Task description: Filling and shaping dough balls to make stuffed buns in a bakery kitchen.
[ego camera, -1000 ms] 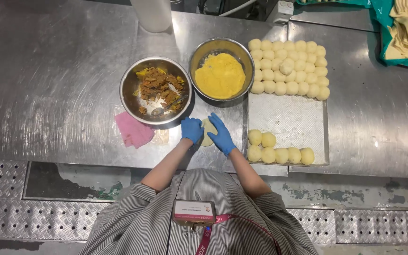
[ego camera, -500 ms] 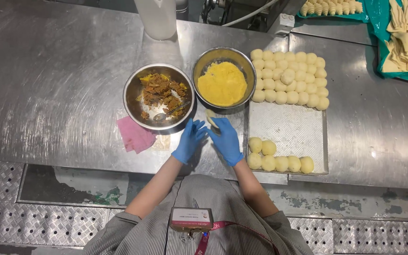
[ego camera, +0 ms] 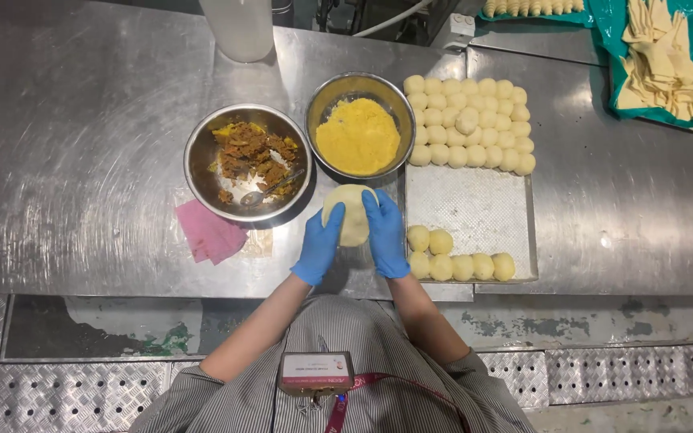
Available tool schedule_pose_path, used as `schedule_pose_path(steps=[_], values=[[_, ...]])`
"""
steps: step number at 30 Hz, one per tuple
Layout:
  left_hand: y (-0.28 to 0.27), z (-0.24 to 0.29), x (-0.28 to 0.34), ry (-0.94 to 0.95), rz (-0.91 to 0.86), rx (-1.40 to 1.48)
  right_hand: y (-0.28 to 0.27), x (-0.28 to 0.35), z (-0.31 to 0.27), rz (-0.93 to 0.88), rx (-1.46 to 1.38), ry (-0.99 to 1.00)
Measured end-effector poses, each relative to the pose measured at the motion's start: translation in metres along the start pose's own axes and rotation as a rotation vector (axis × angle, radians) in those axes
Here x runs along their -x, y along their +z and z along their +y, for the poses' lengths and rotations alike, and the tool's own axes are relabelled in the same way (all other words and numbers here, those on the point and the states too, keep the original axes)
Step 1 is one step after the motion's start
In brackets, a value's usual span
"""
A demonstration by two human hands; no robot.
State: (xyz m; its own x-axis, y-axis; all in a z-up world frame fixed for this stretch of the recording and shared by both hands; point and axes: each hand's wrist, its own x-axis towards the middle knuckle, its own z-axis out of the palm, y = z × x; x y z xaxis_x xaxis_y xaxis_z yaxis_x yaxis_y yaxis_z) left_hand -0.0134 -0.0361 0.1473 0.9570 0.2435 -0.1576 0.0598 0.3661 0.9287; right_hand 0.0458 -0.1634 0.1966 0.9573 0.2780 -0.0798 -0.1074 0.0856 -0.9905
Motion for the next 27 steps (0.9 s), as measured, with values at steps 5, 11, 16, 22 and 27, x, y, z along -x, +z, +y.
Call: schedule_pose_path(steps=[5, 11, 16, 22, 27], values=[[0.001, 0.044, 0.014, 0.037, 0.142, 0.039, -0.012, 0.003, 0.0, 0.225, -0.035, -0.183], [-0.022, 0.072, 0.019, 0.039, -0.334, 0.362, -0.015, 0.014, -0.074, 0.08, 0.231, -0.149], [0.001, 0.076, 0.004, -0.168, -0.383, -0.017, -0.042, 0.001, -0.041, -0.031, 0.405, -0.101], [0.042, 0.075, 0.012, 0.048, 0.04, 0.064, -0.02, 0.02, -0.033, 0.028, -0.433, 0.282], [0.036, 0.071, 0.019, 0.243, 0.223, -0.087, -0.021, 0.028, -0.025, 0.507, -0.14, -0.197]])
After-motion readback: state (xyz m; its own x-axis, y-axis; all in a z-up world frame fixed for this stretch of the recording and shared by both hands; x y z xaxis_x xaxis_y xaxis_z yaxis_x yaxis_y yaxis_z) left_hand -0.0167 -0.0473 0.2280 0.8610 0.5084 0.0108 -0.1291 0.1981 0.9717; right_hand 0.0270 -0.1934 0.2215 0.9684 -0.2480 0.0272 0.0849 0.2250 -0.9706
